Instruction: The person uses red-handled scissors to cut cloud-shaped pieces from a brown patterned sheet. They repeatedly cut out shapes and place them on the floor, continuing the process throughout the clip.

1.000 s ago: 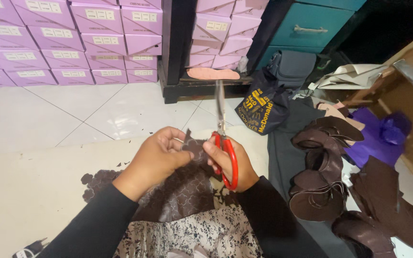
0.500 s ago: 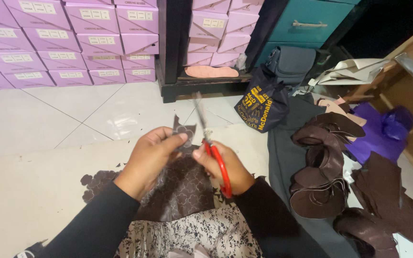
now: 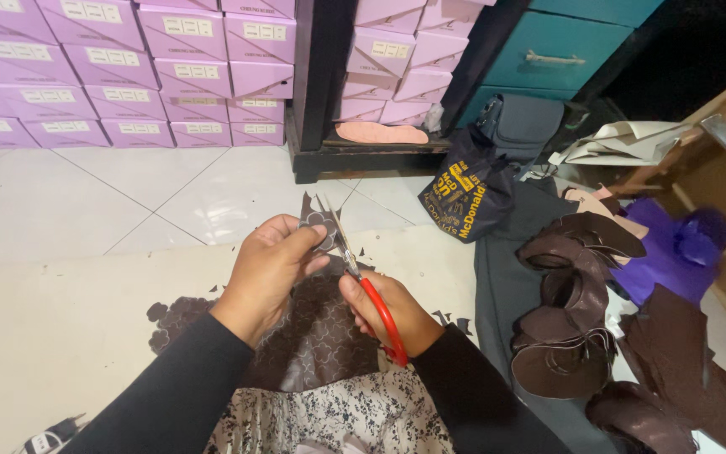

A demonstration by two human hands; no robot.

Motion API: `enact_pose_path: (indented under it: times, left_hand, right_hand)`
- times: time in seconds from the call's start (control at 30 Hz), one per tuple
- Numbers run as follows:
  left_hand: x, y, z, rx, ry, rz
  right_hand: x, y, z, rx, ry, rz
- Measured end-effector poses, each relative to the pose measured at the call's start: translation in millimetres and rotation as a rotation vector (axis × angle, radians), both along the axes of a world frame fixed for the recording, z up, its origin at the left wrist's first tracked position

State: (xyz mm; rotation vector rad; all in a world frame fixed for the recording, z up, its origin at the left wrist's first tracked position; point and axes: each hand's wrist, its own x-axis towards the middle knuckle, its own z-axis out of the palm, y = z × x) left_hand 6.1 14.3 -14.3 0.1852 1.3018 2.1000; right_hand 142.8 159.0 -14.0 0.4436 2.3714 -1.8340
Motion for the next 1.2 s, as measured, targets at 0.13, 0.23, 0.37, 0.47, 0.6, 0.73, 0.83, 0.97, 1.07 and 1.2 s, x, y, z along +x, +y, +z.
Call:
enact_pose_path:
  times: [0.13, 0.23, 0.37, 0.47, 0.6, 0.73, 0.83, 0.97, 1.07, 1.2]
  left_hand:
    - [2, 0, 5, 0.014, -0.006, 0.008]
    - [3, -1, 7, -0.007, -0.001, -0.003]
    - [4, -1, 7, 0.017, -0.029, -0.005]
    - [4, 0, 6, 0.04, -0.058, -0.003]
    - [4, 0, 6, 0.037, -0.074, 0.003]
    - [5, -1, 7, 0.031, -0.077, 0.008]
    - [4, -1, 7, 0.029, -0.077, 0.007]
    - [3, 0, 8, 0.026, -0.072, 0.011]
    - [2, -1, 10, 0.024, -0.073, 0.01]
    - [2, -4, 12, 0.032, -0.064, 0.004]
  right_hand:
    - [-2, -5, 1, -0.062, 0.017, -0.02]
    - [-1, -6, 2, -0.075, 0.043, -0.01]
    - [-1, -9, 2, -0.064, 0.062, -0.017]
    - [-2, -13, 1, -0.062, 0.047, -0.048]
    - [-2, -14, 3, -0.025, 0.043, -0.058]
    - [-2, -12, 5, -0.039, 0.059, -0.032]
    - [-1, -11, 4, -0.036, 0.065, -0.038]
    - [-1, -9, 4, -0.011, 0.074, -0.039]
    - [-1, -6, 3, -0.025, 0.097, -0.026]
    - [0, -3, 3, 0.024, 0.099, -0.015]
